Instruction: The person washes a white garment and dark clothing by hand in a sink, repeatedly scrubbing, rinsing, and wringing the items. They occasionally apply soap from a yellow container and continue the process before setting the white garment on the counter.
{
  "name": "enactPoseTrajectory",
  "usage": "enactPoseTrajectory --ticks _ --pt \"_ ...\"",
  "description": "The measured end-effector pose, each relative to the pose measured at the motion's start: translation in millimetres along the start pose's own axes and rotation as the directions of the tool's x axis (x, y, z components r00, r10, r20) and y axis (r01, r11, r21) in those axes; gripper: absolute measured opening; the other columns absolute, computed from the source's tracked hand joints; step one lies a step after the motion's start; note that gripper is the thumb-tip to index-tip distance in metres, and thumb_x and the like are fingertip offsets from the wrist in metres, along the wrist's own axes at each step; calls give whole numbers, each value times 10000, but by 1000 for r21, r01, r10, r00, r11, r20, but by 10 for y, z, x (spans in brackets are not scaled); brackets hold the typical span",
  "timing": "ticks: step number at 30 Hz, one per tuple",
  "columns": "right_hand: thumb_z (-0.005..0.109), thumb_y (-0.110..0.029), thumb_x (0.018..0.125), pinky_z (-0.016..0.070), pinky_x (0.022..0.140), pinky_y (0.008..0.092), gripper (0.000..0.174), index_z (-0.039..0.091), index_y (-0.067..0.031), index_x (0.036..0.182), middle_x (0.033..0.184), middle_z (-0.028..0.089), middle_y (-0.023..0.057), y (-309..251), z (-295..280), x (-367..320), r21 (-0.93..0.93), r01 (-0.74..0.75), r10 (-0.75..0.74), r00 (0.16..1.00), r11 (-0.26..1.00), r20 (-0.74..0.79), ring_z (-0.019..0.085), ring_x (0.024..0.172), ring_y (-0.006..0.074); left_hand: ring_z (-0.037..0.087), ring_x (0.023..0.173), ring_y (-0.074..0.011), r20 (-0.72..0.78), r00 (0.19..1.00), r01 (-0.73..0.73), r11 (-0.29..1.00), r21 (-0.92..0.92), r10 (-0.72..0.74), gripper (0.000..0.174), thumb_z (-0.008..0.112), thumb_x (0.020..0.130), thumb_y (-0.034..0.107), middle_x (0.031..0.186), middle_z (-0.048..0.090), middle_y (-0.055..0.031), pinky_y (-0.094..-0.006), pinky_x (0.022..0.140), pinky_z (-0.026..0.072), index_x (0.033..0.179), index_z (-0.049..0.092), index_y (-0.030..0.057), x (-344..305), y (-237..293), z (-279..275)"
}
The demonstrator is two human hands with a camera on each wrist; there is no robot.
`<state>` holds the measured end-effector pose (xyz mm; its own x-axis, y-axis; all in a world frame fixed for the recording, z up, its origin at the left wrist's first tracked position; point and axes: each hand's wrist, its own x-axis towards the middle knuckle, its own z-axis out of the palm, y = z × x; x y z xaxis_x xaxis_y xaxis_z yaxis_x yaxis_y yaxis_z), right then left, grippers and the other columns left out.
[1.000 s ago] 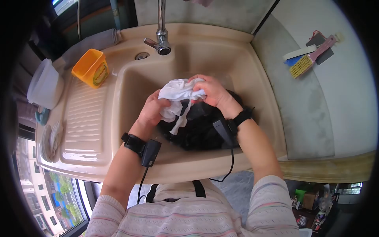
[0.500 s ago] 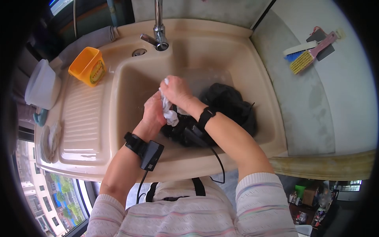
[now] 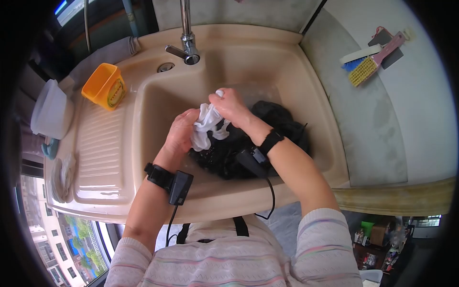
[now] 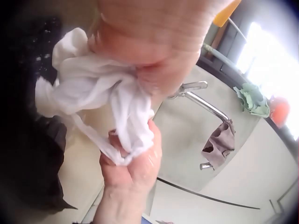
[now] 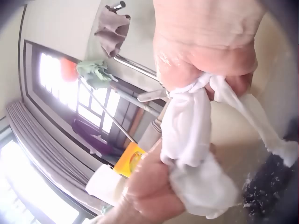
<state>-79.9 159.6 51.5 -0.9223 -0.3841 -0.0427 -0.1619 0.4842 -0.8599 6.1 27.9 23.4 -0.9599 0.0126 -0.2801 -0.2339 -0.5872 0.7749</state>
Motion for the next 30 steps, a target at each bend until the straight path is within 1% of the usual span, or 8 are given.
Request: enactPoseTrajectory --ticks 2,7,13,15,21,23,27,30 --pt "546 -195 784 405 545 273 187 566 -27 704 658 552 15 -34 -109 -10 392 -129 63 982 911 177 510 607 105 565 817 -163 76 996 -46 998 37 43 251 544 764 82 915 576 -72 -282 722 457 1003 526 7 -40 80 -25" --pt "575 -181 778 405 549 248 145 576 -48 719 668 543 -1 -329 -89 -159 560 -163 41 974 812 225 502 607 85 534 888 -150 346 935 -151 968 199 75 559 662 661 37 1026 545 -47 -278 813 423 1171 434 38 -148 144 173" --pt "615 -171 747 410 546 243 125 578 -57 714 668 549 1 -577 -143 -211 632 -82 -76 973 770 218 509 592 85 551 767 -124 307 946 -33 912 410 -104 273 730 612 78 806 598 -29 -266 704 445 850 598 57 -160 -55 244" --pt "625 -165 735 410 543 243 124 576 -53 712 658 546 4 -618 -342 -160 667 -2 -60 996 745 71 512 581 89 558 671 -128 105 990 14 815 579 -91 214 718 607 92 721 595 -24 -255 658 445 779 603 39 -89 -124 107" --pt "609 -145 712 407 518 264 136 579 -13 717 649 560 24 79 -750 -53 370 -4 39 995 929 -87 507 569 101 564 602 -149 -72 991 132 910 392 -113 173 587 660 62 679 579 -60 -296 496 465 822 583 2 -55 110 13" --pt "631 -187 726 413 519 267 198 582 5 727 652 566 27 196 -597 -222 329 -122 133 991 936 -10 506 570 105 587 624 -194 -22 999 -49 998 34 49 246 503 688 9 754 586 -95 -344 537 507 928 535 -35 -31 104 11" --pt "649 -341 765 426 593 236 337 588 -23 859 730 581 34 203 -330 -496 131 -375 287 854 918 433 526 667 92 559 940 -320 -8 998 -65 985 -161 64 420 361 651 -94 998 548 -200 -455 810 466 1051 478 -43 77 54 -105" --pt "715 -401 662 347 375 224 485 586 -22 936 700 566 29 294 -170 -571 107 -311 182 764 945 619 504 535 95 522 1000 -354 0 1000 -24 953 -303 25 457 334 625 -117 995 538 -202 -493 872 417 1039 486 4 -59 132 20"
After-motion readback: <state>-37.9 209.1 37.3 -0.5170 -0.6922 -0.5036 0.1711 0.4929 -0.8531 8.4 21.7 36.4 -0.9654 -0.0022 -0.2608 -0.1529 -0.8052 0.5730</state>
